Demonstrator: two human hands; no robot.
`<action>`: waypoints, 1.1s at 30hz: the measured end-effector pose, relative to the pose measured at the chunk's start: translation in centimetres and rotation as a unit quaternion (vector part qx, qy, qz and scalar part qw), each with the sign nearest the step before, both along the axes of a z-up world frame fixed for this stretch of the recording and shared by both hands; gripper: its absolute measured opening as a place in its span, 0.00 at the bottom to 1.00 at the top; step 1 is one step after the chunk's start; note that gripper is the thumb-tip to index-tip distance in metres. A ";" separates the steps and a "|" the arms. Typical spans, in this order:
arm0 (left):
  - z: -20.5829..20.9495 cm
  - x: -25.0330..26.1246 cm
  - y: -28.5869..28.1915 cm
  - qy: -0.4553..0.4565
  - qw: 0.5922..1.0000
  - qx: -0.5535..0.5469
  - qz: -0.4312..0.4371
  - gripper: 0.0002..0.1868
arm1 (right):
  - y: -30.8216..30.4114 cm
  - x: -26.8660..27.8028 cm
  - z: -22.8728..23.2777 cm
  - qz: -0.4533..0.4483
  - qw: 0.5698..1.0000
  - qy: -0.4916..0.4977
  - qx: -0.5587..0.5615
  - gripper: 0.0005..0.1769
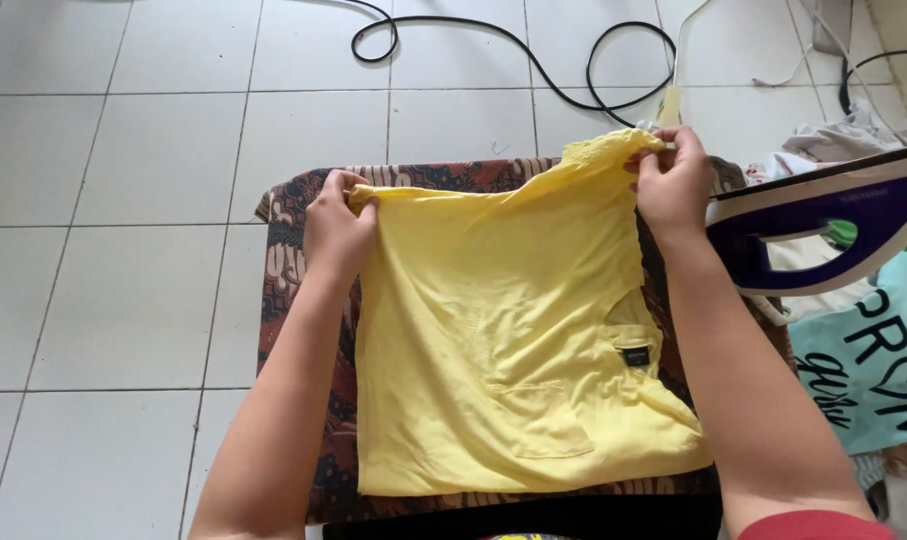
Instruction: Ironing a yellow t-shirt on a low surface and then folding it into a compact square.
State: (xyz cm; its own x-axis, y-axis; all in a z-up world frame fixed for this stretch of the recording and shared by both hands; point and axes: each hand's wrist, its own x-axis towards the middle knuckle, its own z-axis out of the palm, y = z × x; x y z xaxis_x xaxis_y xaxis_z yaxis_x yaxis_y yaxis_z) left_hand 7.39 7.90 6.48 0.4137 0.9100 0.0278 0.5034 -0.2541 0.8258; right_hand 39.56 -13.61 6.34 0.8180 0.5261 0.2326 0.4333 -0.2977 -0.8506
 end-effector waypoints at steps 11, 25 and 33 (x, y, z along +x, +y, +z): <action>2.4 -6.6 -6.1 0.341 0.940 -0.015 -0.033 0.33 | -11.9 -8.3 3.8 0.031 0.928 0.049 -0.368 0.20; 3.0 -12.2 -17.0 0.431 0.888 -0.159 -0.033 0.21 | -20.7 -13.2 -0.8 0.003 0.893 0.095 -0.439 0.20; 1.9 -15.0 -17.6 0.062 0.976 -0.203 0.046 0.12 | -26.0 -12.0 -2.2 -0.007 0.955 0.286 -0.079 0.04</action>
State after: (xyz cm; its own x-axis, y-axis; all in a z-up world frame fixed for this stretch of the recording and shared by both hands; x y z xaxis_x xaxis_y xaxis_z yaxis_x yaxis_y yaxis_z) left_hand -7.65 -9.75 8.43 0.3078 0.8685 -0.3886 0.6110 0.1327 0.7804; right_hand 27.52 -39.64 4.10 0.7945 0.5059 -0.3360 -0.0934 -0.4449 -0.8907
